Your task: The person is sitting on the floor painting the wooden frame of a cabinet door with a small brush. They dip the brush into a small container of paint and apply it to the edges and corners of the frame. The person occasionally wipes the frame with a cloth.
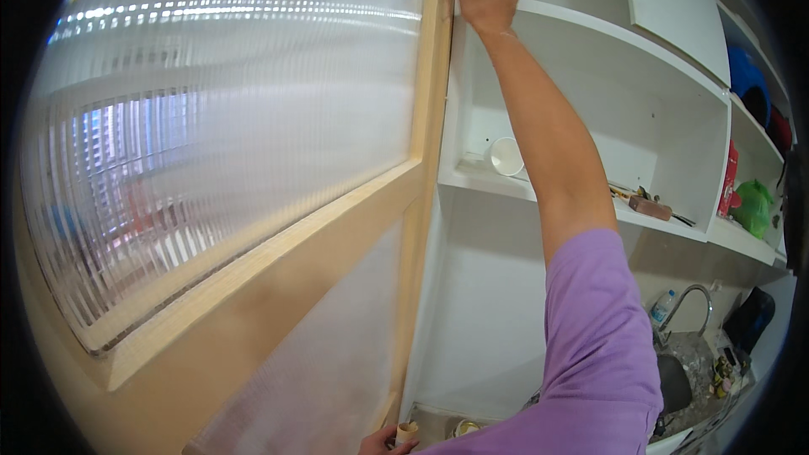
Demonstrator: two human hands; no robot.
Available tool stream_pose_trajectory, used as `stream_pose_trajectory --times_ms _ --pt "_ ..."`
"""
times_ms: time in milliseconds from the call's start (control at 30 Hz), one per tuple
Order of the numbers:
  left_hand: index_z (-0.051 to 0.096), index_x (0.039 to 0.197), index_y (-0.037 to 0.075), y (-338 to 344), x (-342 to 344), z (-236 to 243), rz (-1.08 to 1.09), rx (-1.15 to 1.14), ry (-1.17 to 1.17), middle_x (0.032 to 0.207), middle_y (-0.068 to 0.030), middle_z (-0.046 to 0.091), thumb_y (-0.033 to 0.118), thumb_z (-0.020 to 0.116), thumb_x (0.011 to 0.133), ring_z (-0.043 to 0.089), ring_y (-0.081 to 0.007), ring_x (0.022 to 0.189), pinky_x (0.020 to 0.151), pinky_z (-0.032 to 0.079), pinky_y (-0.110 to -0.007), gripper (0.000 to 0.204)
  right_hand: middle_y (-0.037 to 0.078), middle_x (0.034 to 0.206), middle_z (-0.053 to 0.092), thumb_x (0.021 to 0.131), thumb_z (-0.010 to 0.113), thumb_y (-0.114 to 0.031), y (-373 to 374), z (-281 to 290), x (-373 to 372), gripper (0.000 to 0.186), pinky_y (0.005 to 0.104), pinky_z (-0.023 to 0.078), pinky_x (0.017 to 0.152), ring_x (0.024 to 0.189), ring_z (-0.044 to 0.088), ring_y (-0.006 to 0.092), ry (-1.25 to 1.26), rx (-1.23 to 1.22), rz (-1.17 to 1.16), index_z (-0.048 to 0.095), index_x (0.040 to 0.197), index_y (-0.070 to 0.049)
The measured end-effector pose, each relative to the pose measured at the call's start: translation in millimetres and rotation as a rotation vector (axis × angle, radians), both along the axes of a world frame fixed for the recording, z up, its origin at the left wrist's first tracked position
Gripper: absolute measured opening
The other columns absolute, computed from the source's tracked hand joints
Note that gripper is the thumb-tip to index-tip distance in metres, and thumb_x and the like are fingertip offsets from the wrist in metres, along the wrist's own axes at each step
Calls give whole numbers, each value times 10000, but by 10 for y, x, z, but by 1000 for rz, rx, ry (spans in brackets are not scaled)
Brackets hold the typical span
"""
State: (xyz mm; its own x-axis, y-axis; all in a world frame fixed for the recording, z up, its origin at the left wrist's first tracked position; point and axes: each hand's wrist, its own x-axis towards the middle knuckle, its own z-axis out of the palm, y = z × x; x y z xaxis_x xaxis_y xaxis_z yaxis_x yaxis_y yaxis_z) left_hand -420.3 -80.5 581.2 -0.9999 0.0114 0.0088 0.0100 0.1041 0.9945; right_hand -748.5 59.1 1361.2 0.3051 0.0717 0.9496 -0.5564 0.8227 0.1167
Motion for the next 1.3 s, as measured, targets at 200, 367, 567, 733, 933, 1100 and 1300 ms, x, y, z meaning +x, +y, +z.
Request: stream_pose_trajectory --times_ms 200,367,567,733,933,1100,1300 --pt "659 1412 -36 -41 -6 -95 -6 -49 11 1088 -106 765 172 838 964 693 -176 957 827 566 -337 526 266 1511 563 906 723 -458 -78 -628 79 777 639 158 1293 1530 356 506 -81 111 -42 542 1436 81" --pt "670 1394 -36 37 64 83 -18 40 -30 1080 -97 762 159 839 957 686 -170 949 811 562 -327 508 261 1380 655 899 730 -425 20 -621 69 773 598 218 1275 1487 432 468 -113 77 90 531 1453 77" --pt "661 1407 -28 8 -45 -273 -37 51 -17 1099 -103 763 170 813 974 700 -202 965 836 562 -344 500 272 1365 667 946 688 -523 31 -172 152 784 556 345 1167 1387 542 400 -171 -8 -77 548 1465 48" --pt "657 1415 -17 -60 3 -134 -11 -65 -57 1091 -115 764 192 811 978 703 -207 978 852 561 -353 508 289 1436 617 909 732 -550 149 -367 48 851 598 317 1207 1393 531 425 -68 182 -218 519 1508 16" --pt "659 1403 -27 -71 47 225 8 -39 -47 1084 -114 767 211 814 980 698 -190 981 846 559 -355 510 305 1511 562 893 754 -573 342 -577 242 916 577 259 1270 1452 480 449 -78 255 -37 484 1547 10" --pt "660 1402 -26 -23 22 198 -30 -66 -57 1103 -110 766 222 825 974 698 -196 990 849 559 -353 521 301 1559 528 937 680 -654 263 -168 111 957 558 233 1292 1516 426 435 -232 186 -139 444 1591 4" --pt "614 1455 -36 -53 178 309 -45 -10 -56 1177 -125 757 256 830 978 706 -211 1042 885 560 -358 599 264 1547 561 990 614 -656 389 -637 130 885 561 197 1303 1534 409 415 -161 401 -286 486 1569 -1"
